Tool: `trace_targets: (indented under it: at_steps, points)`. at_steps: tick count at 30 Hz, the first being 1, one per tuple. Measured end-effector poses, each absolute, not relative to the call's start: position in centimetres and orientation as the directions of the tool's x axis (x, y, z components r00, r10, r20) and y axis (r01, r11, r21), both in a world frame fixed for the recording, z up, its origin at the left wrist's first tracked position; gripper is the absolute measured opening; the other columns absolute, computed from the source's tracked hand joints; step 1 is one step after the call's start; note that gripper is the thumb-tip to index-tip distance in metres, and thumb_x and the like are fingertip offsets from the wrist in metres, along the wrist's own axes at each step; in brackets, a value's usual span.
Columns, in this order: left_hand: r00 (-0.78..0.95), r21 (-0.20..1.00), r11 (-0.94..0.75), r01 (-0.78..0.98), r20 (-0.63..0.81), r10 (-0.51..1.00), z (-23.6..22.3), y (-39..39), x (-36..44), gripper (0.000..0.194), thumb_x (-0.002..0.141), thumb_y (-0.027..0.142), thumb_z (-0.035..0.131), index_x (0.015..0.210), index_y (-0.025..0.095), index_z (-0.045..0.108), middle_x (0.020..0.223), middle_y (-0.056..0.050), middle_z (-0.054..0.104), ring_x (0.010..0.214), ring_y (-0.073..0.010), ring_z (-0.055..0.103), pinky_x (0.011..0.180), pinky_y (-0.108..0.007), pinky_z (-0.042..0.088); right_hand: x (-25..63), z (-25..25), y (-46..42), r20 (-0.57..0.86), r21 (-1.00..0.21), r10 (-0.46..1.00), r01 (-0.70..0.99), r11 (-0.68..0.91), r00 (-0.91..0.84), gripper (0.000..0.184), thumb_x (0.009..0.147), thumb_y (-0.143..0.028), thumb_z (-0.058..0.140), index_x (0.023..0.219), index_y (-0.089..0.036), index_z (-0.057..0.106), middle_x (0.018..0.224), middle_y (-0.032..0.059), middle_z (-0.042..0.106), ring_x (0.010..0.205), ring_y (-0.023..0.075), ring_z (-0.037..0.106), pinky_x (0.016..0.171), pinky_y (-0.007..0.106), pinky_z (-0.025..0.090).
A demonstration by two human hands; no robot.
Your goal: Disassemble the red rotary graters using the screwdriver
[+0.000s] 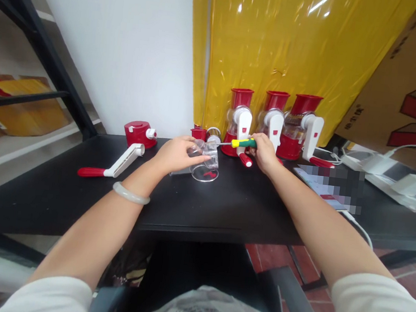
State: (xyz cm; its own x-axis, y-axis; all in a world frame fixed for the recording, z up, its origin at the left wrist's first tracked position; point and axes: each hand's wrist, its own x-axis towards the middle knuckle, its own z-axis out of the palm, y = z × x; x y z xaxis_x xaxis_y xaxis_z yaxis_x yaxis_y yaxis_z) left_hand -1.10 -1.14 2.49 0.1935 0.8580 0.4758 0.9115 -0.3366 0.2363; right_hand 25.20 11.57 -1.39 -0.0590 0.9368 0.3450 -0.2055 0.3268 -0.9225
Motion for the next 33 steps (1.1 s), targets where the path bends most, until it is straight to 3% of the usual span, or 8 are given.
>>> trace_targets:
  at_steps: [4, 6, 11, 15, 19, 23, 28, 33]
  points:
    - [0.193, 0.239, -0.336, 0.911, 0.474, 0.859, 2.41, -1.09, -1.19, 0.049, 0.078, 0.068, 0.065, 0.079, 0.021, 0.075, 0.114, -0.01, 0.071, 0.1, -0.0273, 0.068, 0.09, -0.041, 0.052, 25.09, -1.25, 11.5, 0.296, -0.914, 0.951, -0.316, 0.254, -0.093, 0.014, 0.078, -0.032, 0.061, 0.084, -0.024, 0.052, 0.063, -0.0062, 0.052, 0.045, 0.0089, 0.046, 0.048, 0.024, 0.046]
    - [0.193, 0.242, -0.338, 0.91, 0.473, 0.86, 2.38, -1.08, -1.2, 0.05, 0.079, 0.069, 0.064, 0.079, 0.02, 0.075, 0.115, -0.009, 0.071, 0.099, -0.0266, 0.067, 0.089, -0.04, 0.052, 25.14, -1.29, 11.58, 0.283, -0.914, 0.954, -0.327, 0.239, -0.094, 0.016, 0.081, -0.037, 0.059, 0.083, -0.023, 0.052, 0.064, -0.0052, 0.052, 0.047, 0.0099, 0.048, 0.048, 0.025, 0.046]
    - [0.188, 0.232, -0.33, 0.915, 0.478, 0.858, 2.38, -1.11, -1.17, 0.05, 0.079, 0.07, 0.064, 0.08, 0.021, 0.075, 0.116, -0.009, 0.071, 0.102, -0.0266, 0.067, 0.089, -0.039, 0.052, 25.27, -1.15, 11.35, 0.307, -0.937, 0.951, -0.185, 0.296, -0.032, 0.04, 0.087, -0.061, 0.054, 0.075, -0.023, 0.051, 0.052, -0.0048, 0.044, 0.042, 0.0107, 0.04, 0.042, 0.025, 0.041]
    - [0.205, 0.227, -0.344, 0.911, 0.476, 0.855, 2.44, -1.17, -1.13, 0.053, 0.08, 0.071, 0.062, 0.079, 0.02, 0.074, 0.111, -0.009, 0.071, 0.097, -0.0258, 0.067, 0.085, -0.039, 0.052, 25.16, -0.91, 10.82, 0.333, -0.928, 0.942, -0.186, 0.323, -0.028, 0.03, 0.083, -0.048, 0.065, 0.073, -0.023, 0.051, 0.054, -0.006, 0.044, 0.042, 0.0083, 0.037, 0.043, 0.023, 0.041]
    - [0.19, 0.233, -0.334, 0.913, 0.48, 0.856, 2.43, -1.21, -1.12, 0.05, 0.078, 0.07, 0.064, 0.078, 0.021, 0.074, 0.115, -0.009, 0.071, 0.1, -0.0269, 0.067, 0.086, -0.039, 0.052, 25.06, -0.94, 10.77, 0.299, -0.922, 0.951, -0.28, 0.268, -0.073, 0.015, 0.078, -0.034, 0.062, 0.079, -0.023, 0.053, 0.059, -0.0067, 0.048, 0.044, 0.0079, 0.039, 0.048, 0.024, 0.044]
    - [0.201, 0.233, -0.345, 0.909, 0.479, 0.854, 2.46, -1.27, -1.07, 0.05, 0.079, 0.069, 0.064, 0.079, 0.021, 0.074, 0.113, -0.009, 0.071, 0.098, -0.026, 0.067, 0.086, -0.039, 0.052, 25.18, -1.1, 11.03, 0.305, -0.912, 0.948, -0.313, 0.264, -0.087, 0.021, 0.081, -0.042, 0.059, 0.078, -0.023, 0.052, 0.064, -0.004, 0.054, 0.048, 0.0099, 0.048, 0.048, 0.024, 0.044]
    - [0.199, 0.228, -0.338, 0.913, 0.475, 0.858, 2.56, -1.33, -1.02, 0.052, 0.08, 0.071, 0.062, 0.077, 0.02, 0.074, 0.11, -0.009, 0.071, 0.094, -0.0247, 0.066, 0.081, -0.037, 0.051, 25.48, -1.2, 11.14, 0.341, -0.935, 0.939, -0.121, 0.334, -0.043, 0.046, 0.089, -0.066, 0.049, 0.071, -0.023, 0.052, 0.044, -0.005, 0.042, 0.039, 0.0119, 0.042, 0.045, 0.027, 0.044]
    - [0.196, 0.227, -0.334, 0.915, 0.473, 0.859, 2.52, -1.26, -1.09, 0.052, 0.079, 0.071, 0.062, 0.078, 0.02, 0.074, 0.111, -0.009, 0.071, 0.094, -0.0246, 0.067, 0.083, -0.038, 0.051, 25.25, -0.99, 10.86, 0.339, -0.932, 0.94, -0.151, 0.33, -0.041, 0.033, 0.086, -0.052, 0.062, 0.073, -0.023, 0.052, 0.043, -0.0084, 0.039, 0.038, 0.0096, 0.034, 0.046, 0.026, 0.045]
